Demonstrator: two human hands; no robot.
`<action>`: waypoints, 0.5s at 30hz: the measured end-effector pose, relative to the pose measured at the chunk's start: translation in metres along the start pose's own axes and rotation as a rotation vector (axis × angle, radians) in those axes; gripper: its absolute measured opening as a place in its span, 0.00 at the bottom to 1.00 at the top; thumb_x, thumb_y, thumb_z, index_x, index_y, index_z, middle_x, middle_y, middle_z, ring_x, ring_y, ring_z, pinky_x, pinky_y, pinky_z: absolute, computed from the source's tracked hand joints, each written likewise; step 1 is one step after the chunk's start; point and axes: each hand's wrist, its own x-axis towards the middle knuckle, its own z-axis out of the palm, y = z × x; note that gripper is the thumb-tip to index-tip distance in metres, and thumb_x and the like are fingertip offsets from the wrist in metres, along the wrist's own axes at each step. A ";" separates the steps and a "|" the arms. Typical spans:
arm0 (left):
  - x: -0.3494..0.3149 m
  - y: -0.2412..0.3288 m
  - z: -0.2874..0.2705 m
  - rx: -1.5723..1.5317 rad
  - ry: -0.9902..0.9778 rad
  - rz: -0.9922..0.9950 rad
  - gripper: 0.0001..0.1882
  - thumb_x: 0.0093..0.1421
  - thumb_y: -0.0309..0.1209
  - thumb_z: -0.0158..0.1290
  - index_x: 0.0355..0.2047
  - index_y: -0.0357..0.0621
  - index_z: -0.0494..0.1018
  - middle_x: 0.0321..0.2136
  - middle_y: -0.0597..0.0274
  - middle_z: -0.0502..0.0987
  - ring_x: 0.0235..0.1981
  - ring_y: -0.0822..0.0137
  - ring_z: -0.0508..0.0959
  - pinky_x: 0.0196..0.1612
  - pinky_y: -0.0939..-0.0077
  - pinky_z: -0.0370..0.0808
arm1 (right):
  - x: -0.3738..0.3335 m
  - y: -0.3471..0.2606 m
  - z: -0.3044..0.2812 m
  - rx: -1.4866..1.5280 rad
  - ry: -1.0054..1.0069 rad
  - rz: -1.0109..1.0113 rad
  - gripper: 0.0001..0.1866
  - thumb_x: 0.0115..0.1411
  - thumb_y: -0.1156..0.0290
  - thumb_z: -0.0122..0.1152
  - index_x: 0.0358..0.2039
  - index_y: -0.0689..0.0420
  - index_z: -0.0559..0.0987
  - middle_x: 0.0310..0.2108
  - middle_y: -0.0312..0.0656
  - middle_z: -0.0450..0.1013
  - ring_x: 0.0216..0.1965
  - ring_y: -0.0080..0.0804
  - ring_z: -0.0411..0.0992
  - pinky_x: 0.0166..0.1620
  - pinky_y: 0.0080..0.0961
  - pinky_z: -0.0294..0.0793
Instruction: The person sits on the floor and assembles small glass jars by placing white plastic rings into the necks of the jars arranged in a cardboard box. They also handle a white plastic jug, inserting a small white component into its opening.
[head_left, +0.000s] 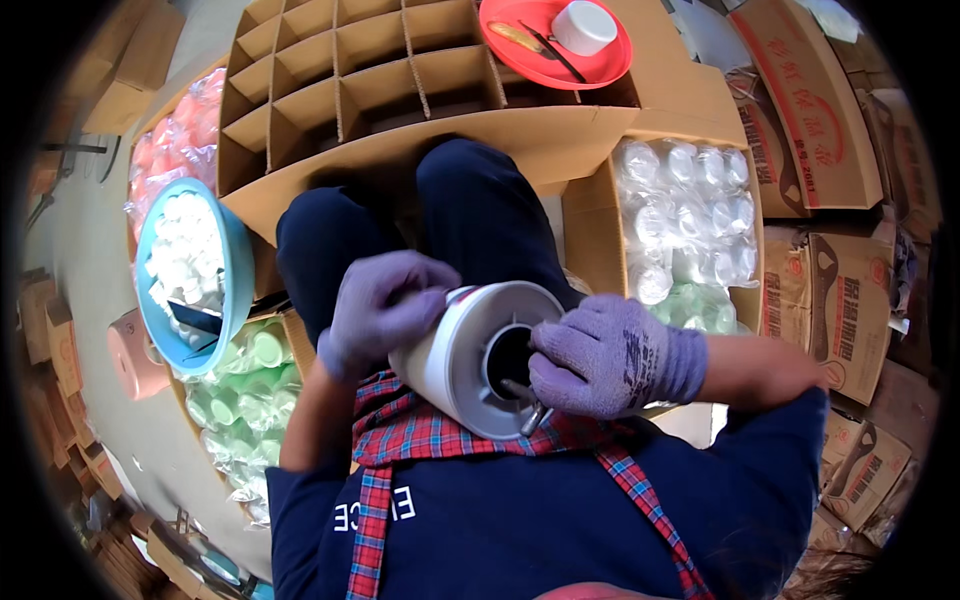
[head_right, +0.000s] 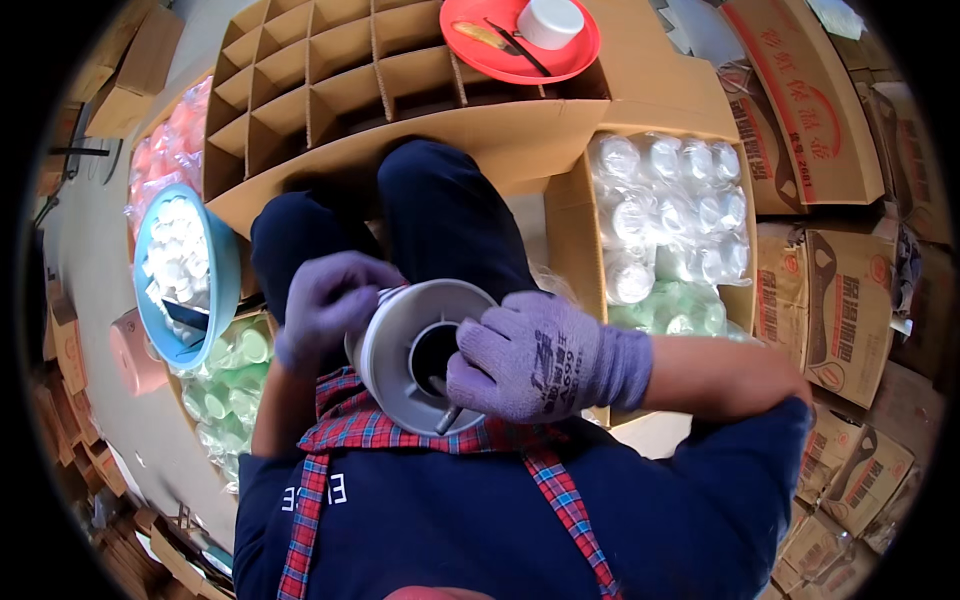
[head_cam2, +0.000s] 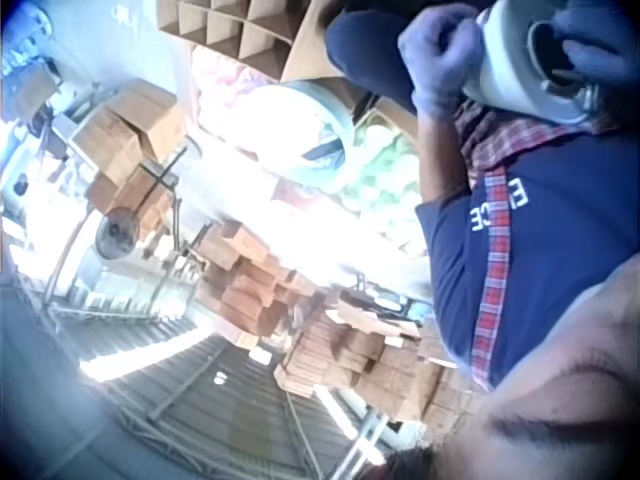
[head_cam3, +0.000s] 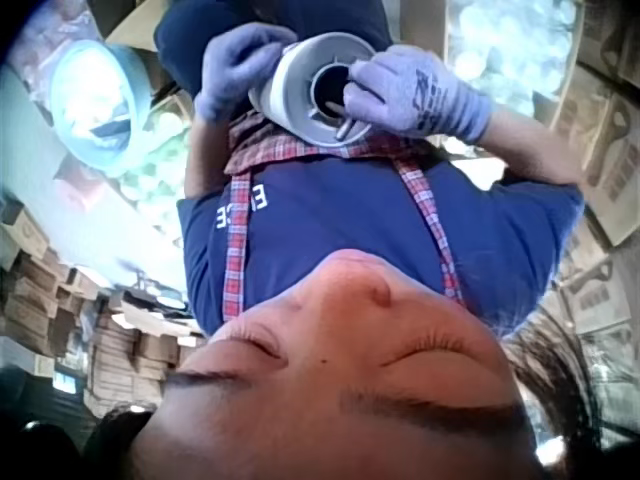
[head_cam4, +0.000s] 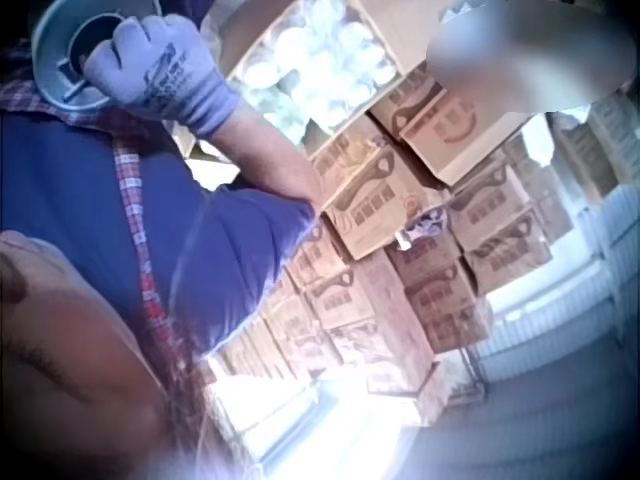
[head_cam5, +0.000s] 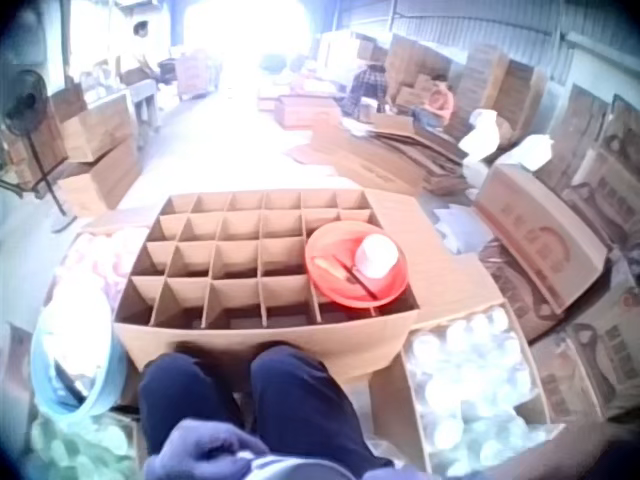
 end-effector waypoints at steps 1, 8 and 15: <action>-0.016 0.001 0.010 0.025 0.112 0.029 0.09 0.52 0.30 0.59 0.21 0.38 0.72 0.33 0.51 0.80 0.29 0.62 0.80 0.33 0.73 0.76 | -0.006 -0.006 0.005 0.068 0.002 0.102 0.10 0.45 0.68 0.65 0.28 0.54 0.74 0.23 0.40 0.70 0.23 0.38 0.73 0.22 0.32 0.71; -0.060 0.014 0.041 0.430 0.372 0.222 0.16 0.48 0.27 0.65 0.24 0.39 0.65 0.40 0.44 0.77 0.31 0.55 0.80 0.29 0.71 0.77 | -0.011 -0.019 0.031 0.398 0.304 0.727 0.09 0.51 0.77 0.65 0.31 0.58 0.73 0.22 0.43 0.72 0.22 0.40 0.74 0.26 0.28 0.71; -0.057 0.021 0.045 0.496 0.313 0.076 0.12 0.57 0.30 0.56 0.33 0.37 0.65 0.45 0.39 0.72 0.43 0.49 0.76 0.43 0.64 0.74 | -0.002 -0.005 0.027 0.628 0.300 0.991 0.06 0.61 0.71 0.54 0.31 0.60 0.73 0.21 0.46 0.74 0.25 0.38 0.77 0.29 0.28 0.72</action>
